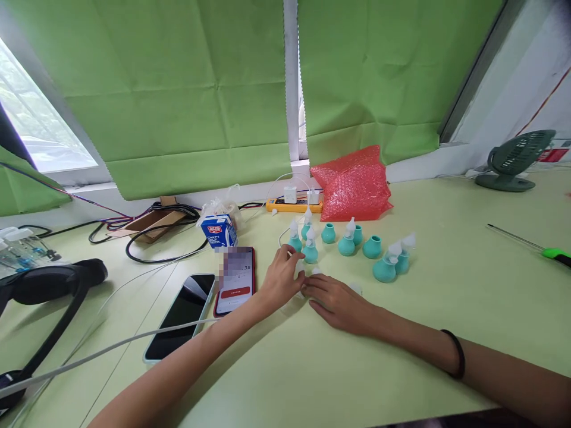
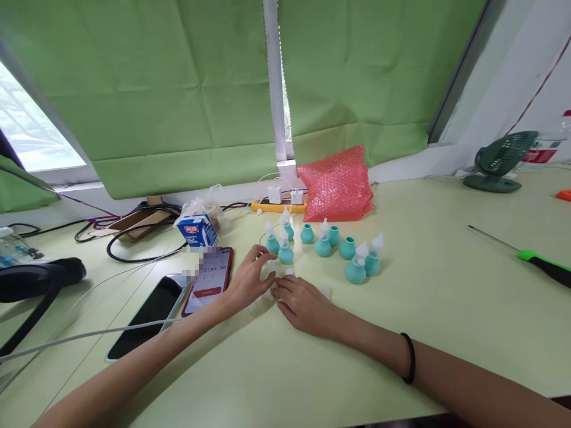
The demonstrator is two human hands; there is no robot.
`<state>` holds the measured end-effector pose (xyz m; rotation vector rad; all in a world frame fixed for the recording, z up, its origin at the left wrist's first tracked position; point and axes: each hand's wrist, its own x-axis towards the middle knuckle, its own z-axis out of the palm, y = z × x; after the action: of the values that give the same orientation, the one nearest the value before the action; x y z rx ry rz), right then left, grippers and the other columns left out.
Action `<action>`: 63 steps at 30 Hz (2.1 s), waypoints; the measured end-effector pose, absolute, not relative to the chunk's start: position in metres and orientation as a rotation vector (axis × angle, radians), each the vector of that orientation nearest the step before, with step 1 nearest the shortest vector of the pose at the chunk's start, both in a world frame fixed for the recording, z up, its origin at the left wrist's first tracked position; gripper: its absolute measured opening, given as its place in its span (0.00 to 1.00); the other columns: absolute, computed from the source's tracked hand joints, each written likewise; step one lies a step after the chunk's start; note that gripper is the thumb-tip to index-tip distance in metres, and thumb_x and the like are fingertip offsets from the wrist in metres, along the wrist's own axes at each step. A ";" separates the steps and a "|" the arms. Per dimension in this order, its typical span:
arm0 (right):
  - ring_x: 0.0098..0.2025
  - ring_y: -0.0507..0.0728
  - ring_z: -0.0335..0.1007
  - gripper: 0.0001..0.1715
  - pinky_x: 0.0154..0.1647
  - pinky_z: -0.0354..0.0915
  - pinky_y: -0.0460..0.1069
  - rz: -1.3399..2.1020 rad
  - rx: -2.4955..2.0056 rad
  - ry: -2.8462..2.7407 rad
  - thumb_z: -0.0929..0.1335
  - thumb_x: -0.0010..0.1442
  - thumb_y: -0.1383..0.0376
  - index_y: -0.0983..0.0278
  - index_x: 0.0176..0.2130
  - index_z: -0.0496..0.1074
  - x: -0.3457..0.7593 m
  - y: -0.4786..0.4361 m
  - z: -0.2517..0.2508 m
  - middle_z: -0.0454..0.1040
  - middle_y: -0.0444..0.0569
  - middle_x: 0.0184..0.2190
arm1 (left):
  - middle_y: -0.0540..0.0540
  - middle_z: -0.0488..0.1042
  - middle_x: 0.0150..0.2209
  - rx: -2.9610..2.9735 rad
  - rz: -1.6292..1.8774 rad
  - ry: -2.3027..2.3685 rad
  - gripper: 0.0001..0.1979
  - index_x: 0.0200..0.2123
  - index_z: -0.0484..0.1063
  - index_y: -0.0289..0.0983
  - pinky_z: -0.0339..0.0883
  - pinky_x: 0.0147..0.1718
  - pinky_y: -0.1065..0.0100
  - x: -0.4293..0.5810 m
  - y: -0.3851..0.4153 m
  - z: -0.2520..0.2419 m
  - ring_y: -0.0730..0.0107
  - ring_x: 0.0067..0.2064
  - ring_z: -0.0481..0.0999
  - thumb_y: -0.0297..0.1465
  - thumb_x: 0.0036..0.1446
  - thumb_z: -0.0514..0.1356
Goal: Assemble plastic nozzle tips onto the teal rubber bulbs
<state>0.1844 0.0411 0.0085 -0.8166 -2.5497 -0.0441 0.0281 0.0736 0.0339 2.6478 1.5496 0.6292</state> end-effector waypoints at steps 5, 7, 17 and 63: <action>0.43 0.57 0.60 0.12 0.40 0.62 0.53 -0.095 -0.787 -2.564 0.58 0.56 0.73 0.67 0.37 0.67 0.186 0.049 0.000 0.70 0.51 0.36 | 0.43 0.58 0.39 2.492 1.018 1.244 0.15 0.42 0.63 0.36 0.64 0.40 0.68 0.026 0.040 0.037 0.69 0.40 0.65 0.24 0.48 0.52; 0.42 0.57 0.60 0.11 0.39 0.62 0.53 -0.081 -0.788 -2.567 0.59 0.55 0.73 0.67 0.36 0.67 0.188 0.053 -0.001 0.69 0.51 0.36 | 0.43 0.60 0.38 2.462 1.016 1.124 0.14 0.42 0.63 0.37 0.65 0.38 0.69 0.025 0.025 0.033 0.70 0.39 0.66 0.25 0.49 0.52; 0.40 0.59 0.58 0.19 0.37 0.58 0.53 -0.150 -0.972 -2.694 0.58 0.54 0.72 0.67 0.47 0.60 0.185 0.062 0.007 0.65 0.54 0.37 | 0.44 0.71 0.32 2.462 0.973 0.852 0.09 0.32 0.67 0.35 0.66 0.34 0.71 0.016 0.026 0.013 0.71 0.35 0.69 0.22 0.52 0.49; 0.30 0.49 0.66 0.05 0.29 0.63 0.43 0.370 -0.648 -2.133 0.63 0.53 0.72 0.65 0.33 0.66 0.193 0.060 -0.007 0.69 0.46 0.27 | 0.45 0.68 0.33 2.373 0.750 1.259 0.07 0.34 0.65 0.37 0.64 0.34 0.65 0.016 0.035 0.008 0.66 0.36 0.66 0.26 0.49 0.54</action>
<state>0.1928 0.0600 -0.0071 -0.6484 -2.1330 0.3700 0.0160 0.0353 0.0079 2.3725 1.2585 0.7504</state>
